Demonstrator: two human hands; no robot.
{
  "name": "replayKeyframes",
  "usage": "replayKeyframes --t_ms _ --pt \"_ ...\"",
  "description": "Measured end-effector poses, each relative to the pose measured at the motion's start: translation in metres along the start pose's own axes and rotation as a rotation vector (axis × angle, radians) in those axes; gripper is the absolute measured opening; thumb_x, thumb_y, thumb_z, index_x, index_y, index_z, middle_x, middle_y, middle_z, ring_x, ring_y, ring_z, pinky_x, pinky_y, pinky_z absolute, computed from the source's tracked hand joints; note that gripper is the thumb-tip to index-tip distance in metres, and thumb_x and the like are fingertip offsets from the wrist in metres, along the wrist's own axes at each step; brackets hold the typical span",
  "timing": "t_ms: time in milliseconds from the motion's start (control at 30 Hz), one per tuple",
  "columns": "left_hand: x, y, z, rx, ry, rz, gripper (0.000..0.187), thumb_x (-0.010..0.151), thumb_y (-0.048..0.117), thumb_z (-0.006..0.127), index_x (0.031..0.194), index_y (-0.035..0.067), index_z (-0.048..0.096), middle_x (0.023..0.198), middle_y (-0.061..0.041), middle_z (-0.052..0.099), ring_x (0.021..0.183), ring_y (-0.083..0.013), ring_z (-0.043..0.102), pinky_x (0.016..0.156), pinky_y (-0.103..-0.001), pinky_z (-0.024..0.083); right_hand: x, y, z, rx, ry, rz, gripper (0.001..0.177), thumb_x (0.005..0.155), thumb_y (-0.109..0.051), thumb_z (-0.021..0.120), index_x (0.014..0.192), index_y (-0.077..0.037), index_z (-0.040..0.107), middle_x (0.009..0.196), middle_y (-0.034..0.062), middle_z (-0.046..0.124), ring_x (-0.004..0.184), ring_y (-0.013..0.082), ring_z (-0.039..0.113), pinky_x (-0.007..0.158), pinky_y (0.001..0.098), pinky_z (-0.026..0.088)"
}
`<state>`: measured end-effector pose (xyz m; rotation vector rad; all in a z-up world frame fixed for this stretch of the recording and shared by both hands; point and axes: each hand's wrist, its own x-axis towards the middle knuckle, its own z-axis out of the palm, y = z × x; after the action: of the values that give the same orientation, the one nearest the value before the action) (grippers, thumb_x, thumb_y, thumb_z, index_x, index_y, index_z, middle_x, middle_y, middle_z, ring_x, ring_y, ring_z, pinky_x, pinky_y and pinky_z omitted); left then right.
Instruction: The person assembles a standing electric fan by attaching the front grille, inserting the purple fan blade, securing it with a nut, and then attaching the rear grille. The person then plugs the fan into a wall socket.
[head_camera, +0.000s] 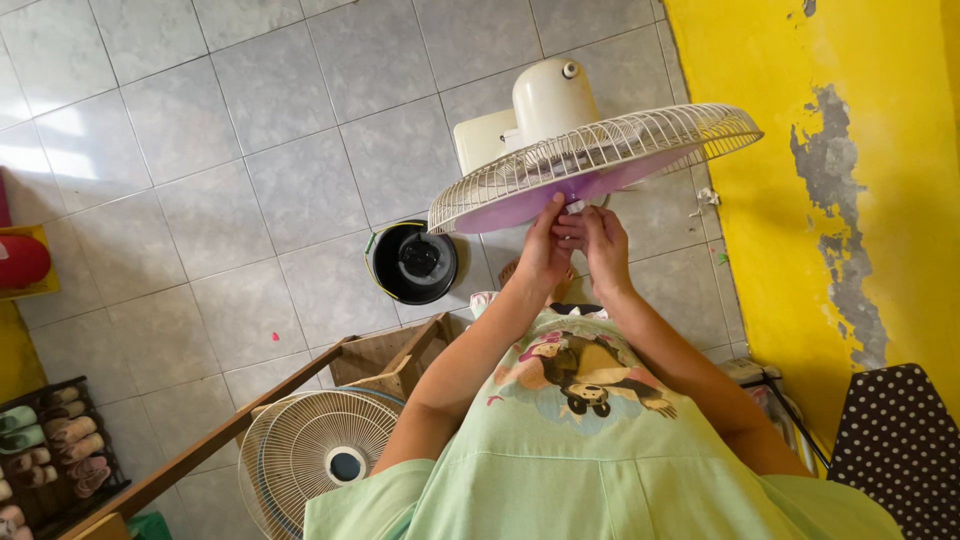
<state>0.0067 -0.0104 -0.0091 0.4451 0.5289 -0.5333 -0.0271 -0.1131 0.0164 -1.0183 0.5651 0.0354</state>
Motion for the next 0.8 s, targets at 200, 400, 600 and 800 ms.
replayKeyframes --t_ms 200,400,600,800 --pt "0.002 -0.003 -0.006 0.056 0.033 -0.006 0.022 0.095 0.032 0.074 0.098 0.013 0.062 0.087 0.003 0.063 0.072 -0.0041 0.058 0.057 -0.018 0.042 0.003 0.005 0.004 -0.162 -0.022 -0.193 0.035 0.102 -0.013 0.063 0.124 0.005 0.042 0.104 0.0215 0.071 0.091 0.0237 0.073 0.074 0.0322 0.06" --pt "0.003 0.0 -0.003 0.057 -0.022 -0.028 0.027 0.097 0.036 0.076 0.102 0.013 0.062 0.089 0.003 0.063 0.07 -0.0031 0.057 0.056 -0.016 0.042 0.006 0.001 -0.003 0.01 -0.044 0.043 0.038 0.108 -0.03 0.053 0.123 0.005 0.05 0.104 0.0182 0.074 0.092 0.0257 0.077 0.076 0.034 0.062" --pt "-0.001 0.0 0.004 0.104 0.032 -0.033 0.03 0.092 0.038 0.075 0.103 0.013 0.062 0.089 0.004 0.064 0.072 -0.0039 0.059 0.055 -0.018 0.042 0.013 -0.002 -0.005 0.0 -0.031 0.139 0.038 0.108 -0.037 0.046 0.111 0.0 0.05 0.099 0.0221 0.074 0.083 0.0271 0.076 0.069 0.036 0.062" --pt "-0.001 0.001 0.004 0.071 0.002 -0.01 0.028 0.094 0.037 0.076 0.102 0.014 0.062 0.087 0.005 0.062 0.071 -0.003 0.054 0.058 -0.019 0.041 0.007 0.007 0.0 -0.226 -0.058 -0.34 0.037 0.101 -0.02 0.064 0.121 0.002 0.041 0.103 0.023 0.069 0.087 0.0265 0.072 0.07 0.0355 0.058"
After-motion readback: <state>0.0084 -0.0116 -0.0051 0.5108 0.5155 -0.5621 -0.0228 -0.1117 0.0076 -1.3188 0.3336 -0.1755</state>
